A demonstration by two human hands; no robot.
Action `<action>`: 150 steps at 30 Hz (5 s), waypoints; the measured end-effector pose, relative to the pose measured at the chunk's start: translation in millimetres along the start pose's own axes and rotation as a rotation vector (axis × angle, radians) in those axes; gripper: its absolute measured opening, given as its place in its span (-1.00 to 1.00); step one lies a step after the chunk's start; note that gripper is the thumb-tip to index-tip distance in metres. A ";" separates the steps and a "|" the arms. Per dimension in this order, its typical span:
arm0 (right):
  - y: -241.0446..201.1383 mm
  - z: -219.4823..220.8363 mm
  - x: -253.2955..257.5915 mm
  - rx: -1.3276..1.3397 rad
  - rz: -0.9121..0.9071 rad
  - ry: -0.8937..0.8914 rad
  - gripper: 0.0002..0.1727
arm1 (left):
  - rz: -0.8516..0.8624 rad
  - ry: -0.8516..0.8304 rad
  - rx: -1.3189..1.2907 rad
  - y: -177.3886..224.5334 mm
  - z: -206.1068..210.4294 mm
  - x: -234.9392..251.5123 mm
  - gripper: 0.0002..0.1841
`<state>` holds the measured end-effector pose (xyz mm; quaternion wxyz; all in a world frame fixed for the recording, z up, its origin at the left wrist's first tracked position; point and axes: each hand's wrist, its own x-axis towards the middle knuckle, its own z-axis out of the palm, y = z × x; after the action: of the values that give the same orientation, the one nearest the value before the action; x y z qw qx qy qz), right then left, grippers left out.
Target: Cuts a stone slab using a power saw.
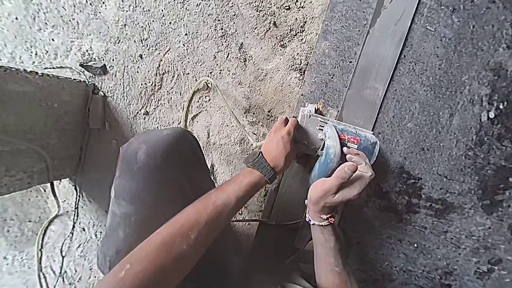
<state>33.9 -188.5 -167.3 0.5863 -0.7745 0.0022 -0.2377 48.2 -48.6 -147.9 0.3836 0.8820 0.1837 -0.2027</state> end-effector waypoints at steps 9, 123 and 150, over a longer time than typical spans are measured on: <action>0.2 5.2 4.6 -0.030 0.001 -0.008 -0.63 | 0.014 0.018 -0.004 0.9 -1.4 6.3 -0.41; -25.4 70.0 71.7 -0.506 0.582 -0.127 -0.27 | 0.009 -0.165 0.067 35.1 -52.7 68.0 -0.37; -13.8 82.7 82.0 -0.527 0.464 -0.076 -0.35 | 0.102 -0.026 -0.017 21.0 -37.8 83.3 -0.38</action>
<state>133.4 -132.3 -141.3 0.4045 -0.8861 0.2178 -0.0605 137.3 -19.6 -153.2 0.4031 0.8843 0.1352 -0.1930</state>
